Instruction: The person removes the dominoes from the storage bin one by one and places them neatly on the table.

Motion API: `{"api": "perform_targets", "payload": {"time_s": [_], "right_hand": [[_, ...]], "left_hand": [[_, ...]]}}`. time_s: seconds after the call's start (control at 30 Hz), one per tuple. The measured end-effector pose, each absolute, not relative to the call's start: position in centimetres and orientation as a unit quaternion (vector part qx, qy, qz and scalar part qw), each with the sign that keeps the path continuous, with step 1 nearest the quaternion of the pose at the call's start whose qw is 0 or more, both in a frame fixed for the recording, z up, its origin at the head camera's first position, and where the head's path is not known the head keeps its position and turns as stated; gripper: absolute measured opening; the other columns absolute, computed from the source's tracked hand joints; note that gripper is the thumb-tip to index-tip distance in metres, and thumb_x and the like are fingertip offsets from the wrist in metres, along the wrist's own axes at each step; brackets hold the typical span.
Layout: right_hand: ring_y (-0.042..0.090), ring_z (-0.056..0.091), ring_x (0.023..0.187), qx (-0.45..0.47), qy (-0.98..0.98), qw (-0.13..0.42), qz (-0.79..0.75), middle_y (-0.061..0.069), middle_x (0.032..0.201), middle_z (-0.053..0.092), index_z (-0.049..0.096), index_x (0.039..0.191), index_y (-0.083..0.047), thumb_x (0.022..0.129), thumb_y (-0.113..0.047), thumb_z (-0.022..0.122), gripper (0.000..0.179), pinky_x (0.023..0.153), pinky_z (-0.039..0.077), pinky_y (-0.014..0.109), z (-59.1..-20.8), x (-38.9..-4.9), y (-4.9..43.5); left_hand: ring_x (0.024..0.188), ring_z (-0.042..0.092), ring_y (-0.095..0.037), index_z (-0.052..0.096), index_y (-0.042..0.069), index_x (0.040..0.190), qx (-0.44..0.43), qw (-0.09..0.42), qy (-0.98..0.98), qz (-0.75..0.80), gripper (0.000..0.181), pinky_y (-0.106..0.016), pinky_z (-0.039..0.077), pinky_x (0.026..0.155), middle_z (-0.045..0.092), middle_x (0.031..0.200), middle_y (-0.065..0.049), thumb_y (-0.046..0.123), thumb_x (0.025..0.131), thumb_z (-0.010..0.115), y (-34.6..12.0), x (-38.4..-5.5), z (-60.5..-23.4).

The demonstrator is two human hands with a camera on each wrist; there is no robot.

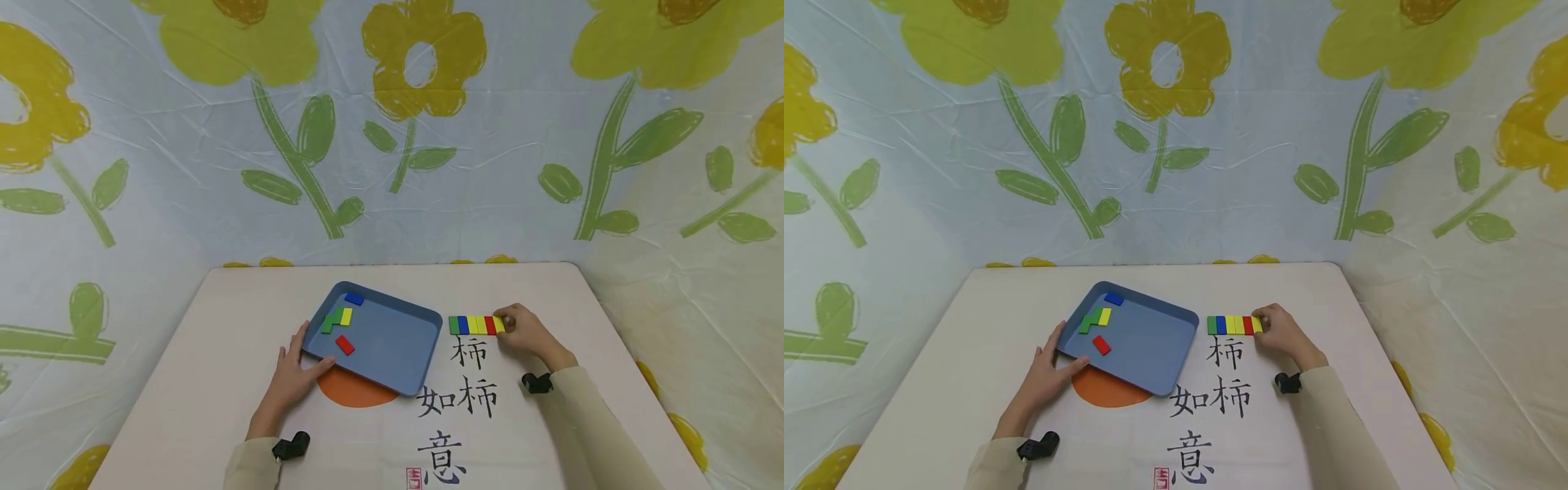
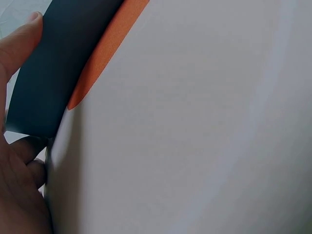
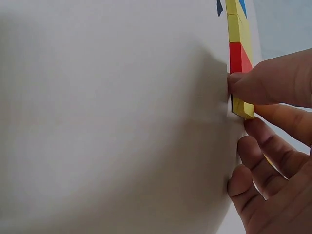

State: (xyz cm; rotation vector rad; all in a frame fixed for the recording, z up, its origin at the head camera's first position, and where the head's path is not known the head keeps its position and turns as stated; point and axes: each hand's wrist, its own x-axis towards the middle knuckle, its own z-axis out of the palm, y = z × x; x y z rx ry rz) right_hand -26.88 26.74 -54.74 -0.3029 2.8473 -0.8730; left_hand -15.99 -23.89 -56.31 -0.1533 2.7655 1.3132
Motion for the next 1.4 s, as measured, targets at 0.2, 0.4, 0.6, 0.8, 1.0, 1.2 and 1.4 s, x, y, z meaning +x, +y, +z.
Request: {"api": "perform_targets", "payload": {"time_s": [0.2,0.4,0.6,0.8,1.0,1.2,1.4], "right_hand": [[0.035,0.056,0.104,-0.098,0.948,0.075,-0.294,0.025,0.128,0.059,0.066,0.126,0.003,0.082,-0.008,0.075,0.046,0.095,0.056,0.056,-54.5,-26.8,26.6],[0.036,0.057,0.105,-0.1,0.948,0.071,-0.295,0.026,0.13,0.058,0.066,0.127,0.002,0.083,-0.008,0.075,0.046,0.096,0.056,0.057,-54.7,-26.8,26.8],[0.036,0.057,0.106,-0.104,0.947,0.068,-0.295,0.025,0.129,0.059,0.063,0.133,0.002,0.083,-0.008,0.075,0.052,0.096,0.056,0.057,-54.8,-26.6,26.8],[0.036,0.057,0.11,-0.09,0.948,0.071,-0.297,0.022,0.127,0.058,0.057,0.141,-0.002,0.084,-0.011,0.076,0.061,0.097,0.056,0.058,-54.6,-26.4,26.9],[0.041,0.055,0.118,-0.078,0.951,0.061,-0.293,0.025,0.138,0.054,0.051,0.147,-0.003,0.086,-0.014,0.074,0.066,0.101,0.053,0.063,-54.1,-26.3,26.6],[0.044,0.052,0.126,-0.107,0.945,0.039,-0.306,0.025,0.144,0.051,0.042,0.154,-0.004,0.089,-0.016,0.074,0.074,0.102,0.051,0.064,-52.8,-26.9,25.0],[0.046,0.051,0.129,-0.17,0.927,0.033,-0.333,0.025,0.148,0.047,0.039,0.157,-0.005,0.091,-0.014,0.072,0.074,0.101,0.051,0.064,-50.9,-27.3,21.5]], "left_hand": [[0.159,0.004,-0.046,0.01,0.028,0.167,-0.051,0.041,0.902,0.428,0.105,-0.063,-0.004,0.128,0.017,0.172,-0.013,0.059,0.089,0.073,-23.9,-16.0,-56.4],[0.159,0.004,-0.047,0.01,0.029,0.167,-0.051,0.039,0.902,0.427,0.105,-0.063,-0.004,0.128,0.018,0.172,-0.013,0.059,0.089,0.073,-24.0,-16.0,-56.6],[0.159,0.006,-0.046,0.01,0.027,0.167,-0.051,0.038,0.902,0.426,0.106,-0.063,-0.005,0.128,0.018,0.172,-0.014,0.06,0.088,0.073,-24.0,-16.1,-56.7],[0.159,0.008,-0.046,0.011,0.026,0.167,-0.053,0.036,0.902,0.427,0.106,-0.061,-0.005,0.129,0.019,0.172,-0.015,0.059,0.088,0.074,-24.0,-15.9,-56.7],[0.159,0.004,-0.047,0.011,0.026,0.167,-0.055,0.041,0.901,0.428,0.106,-0.064,-0.004,0.128,0.018,0.172,-0.015,0.06,0.088,0.073,-24.0,-15.9,-56.7],[0.158,0.003,-0.049,0.011,0.026,0.167,-0.056,0.041,0.9,0.431,0.106,-0.065,-0.004,0.127,0.018,0.172,-0.015,0.059,0.088,0.073,-24.1,-16.0,-56.6],[0.158,0.005,-0.049,0.011,0.026,0.167,-0.051,0.039,0.901,0.428,0.106,-0.064,-0.004,0.128,0.019,0.172,-0.016,0.06,0.088,0.073,-24.1,-16.1,-56.6]]}}
